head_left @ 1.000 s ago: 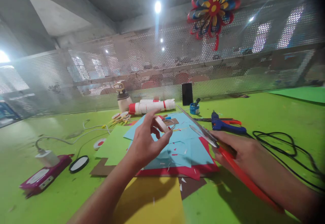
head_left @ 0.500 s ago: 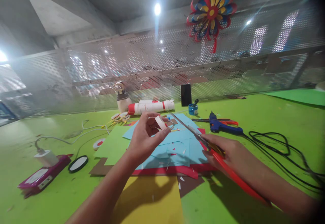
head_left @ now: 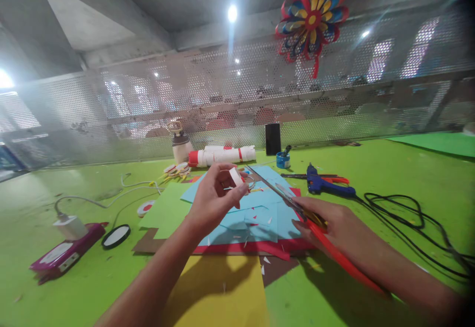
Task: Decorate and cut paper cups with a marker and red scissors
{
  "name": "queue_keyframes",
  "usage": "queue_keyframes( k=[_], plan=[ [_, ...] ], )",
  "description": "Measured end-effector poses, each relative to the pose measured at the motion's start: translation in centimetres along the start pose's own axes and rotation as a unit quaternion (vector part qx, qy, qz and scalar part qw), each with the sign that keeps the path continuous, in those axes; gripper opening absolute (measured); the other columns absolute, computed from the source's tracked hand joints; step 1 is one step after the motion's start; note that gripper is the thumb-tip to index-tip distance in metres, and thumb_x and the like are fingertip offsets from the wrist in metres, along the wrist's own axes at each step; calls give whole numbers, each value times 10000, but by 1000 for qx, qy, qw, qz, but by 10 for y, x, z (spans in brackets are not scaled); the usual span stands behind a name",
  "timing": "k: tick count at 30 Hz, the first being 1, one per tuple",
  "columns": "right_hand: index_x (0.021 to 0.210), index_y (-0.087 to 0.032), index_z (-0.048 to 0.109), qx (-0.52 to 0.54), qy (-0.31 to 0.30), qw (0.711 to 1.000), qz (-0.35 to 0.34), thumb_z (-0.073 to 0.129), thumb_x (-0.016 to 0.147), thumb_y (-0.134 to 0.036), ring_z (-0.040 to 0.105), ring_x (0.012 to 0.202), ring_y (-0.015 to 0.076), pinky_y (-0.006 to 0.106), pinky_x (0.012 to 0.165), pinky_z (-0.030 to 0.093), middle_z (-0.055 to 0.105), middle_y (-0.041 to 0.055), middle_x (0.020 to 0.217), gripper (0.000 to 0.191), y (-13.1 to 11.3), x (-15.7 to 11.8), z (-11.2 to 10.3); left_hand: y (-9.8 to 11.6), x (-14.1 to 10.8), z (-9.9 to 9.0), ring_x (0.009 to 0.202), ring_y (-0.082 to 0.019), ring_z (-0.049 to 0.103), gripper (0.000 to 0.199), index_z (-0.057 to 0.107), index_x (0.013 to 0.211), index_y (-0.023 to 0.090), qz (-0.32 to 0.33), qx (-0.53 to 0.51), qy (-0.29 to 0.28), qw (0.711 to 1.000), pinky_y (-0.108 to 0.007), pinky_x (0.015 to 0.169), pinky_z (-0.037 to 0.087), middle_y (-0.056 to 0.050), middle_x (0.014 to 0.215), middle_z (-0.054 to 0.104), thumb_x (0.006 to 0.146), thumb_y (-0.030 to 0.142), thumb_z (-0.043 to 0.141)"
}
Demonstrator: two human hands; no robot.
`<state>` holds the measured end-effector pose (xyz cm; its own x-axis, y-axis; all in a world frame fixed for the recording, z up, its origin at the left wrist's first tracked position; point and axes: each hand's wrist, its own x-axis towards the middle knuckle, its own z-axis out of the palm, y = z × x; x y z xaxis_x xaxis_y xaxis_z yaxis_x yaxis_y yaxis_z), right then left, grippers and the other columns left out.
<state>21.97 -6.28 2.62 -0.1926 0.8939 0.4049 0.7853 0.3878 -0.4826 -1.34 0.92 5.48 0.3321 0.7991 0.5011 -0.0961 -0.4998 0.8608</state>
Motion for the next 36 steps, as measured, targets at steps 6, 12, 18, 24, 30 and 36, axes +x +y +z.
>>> queue_keyframes(
  k=[6, 12, 18, 24, 30, 36],
  plan=[
    [1033, -206, 702, 10, 36, 999, -8, 546, 870, -186, 725, 913, 221, 302, 722, 592, 759, 72, 1073, 227, -3, -4, 1, 4, 0, 0, 666, -149, 626, 324, 572, 1027, 154, -8, -9, -16, 1000, -259, 492, 496, -106, 931, 697, 785, 329, 697],
    [1044, -196, 691, 11, 54, 998, -37, 551, 864, -212, 724, 873, 234, 328, 712, 589, 764, 65, 986, 228, -1, -2, -1, 6, 1, -7, 579, -124, 556, 376, 649, 1132, 161, -45, -74, -57, 995, -249, 438, 407, -111, 918, 694, 805, 345, 676],
    [1168, -170, 618, -30, 97, 991, -90, 538, 907, -221, 690, 880, 219, 349, 774, 563, 718, 77, 999, 278, -1, -5, -3, 6, 1, -16, 541, -140, 559, 387, 674, 1082, 165, -127, -236, -142, 953, -238, 412, 379, -144, 828, 695, 853, 465, 591],
    [1265, -177, 531, -144, 137, 966, -166, 527, 947, -273, 659, 900, 256, 421, 764, 553, 651, 117, 1013, 332, 12, -2, -15, 7, 1, -16, 483, -110, 553, 476, 668, 1019, 135, -176, -333, -182, 908, -167, 350, 282, -102, 714, 673, 846, 562, 548],
    [1272, -184, 506, -195, 119, 955, -188, 515, 957, -305, 637, 805, 251, 417, 672, 536, 621, 99, 942, 338, 20, 5, -28, 1, 0, -13, 488, -121, 617, 517, 637, 1057, 133, -195, -403, -239, 862, -142, 347, 319, -108, 723, 701, 914, 591, 443],
    [1255, -224, 526, -143, 91, 965, -198, 556, 947, -320, 618, 732, 197, 347, 649, 519, 640, 55, 909, 324, 34, 8, -27, -3, -3, -14, 483, -122, 624, 591, 634, 1080, 133, -217, -409, -248, 851, -154, 399, 397, -121, 733, 716, 921, 639, 372]
  ],
)
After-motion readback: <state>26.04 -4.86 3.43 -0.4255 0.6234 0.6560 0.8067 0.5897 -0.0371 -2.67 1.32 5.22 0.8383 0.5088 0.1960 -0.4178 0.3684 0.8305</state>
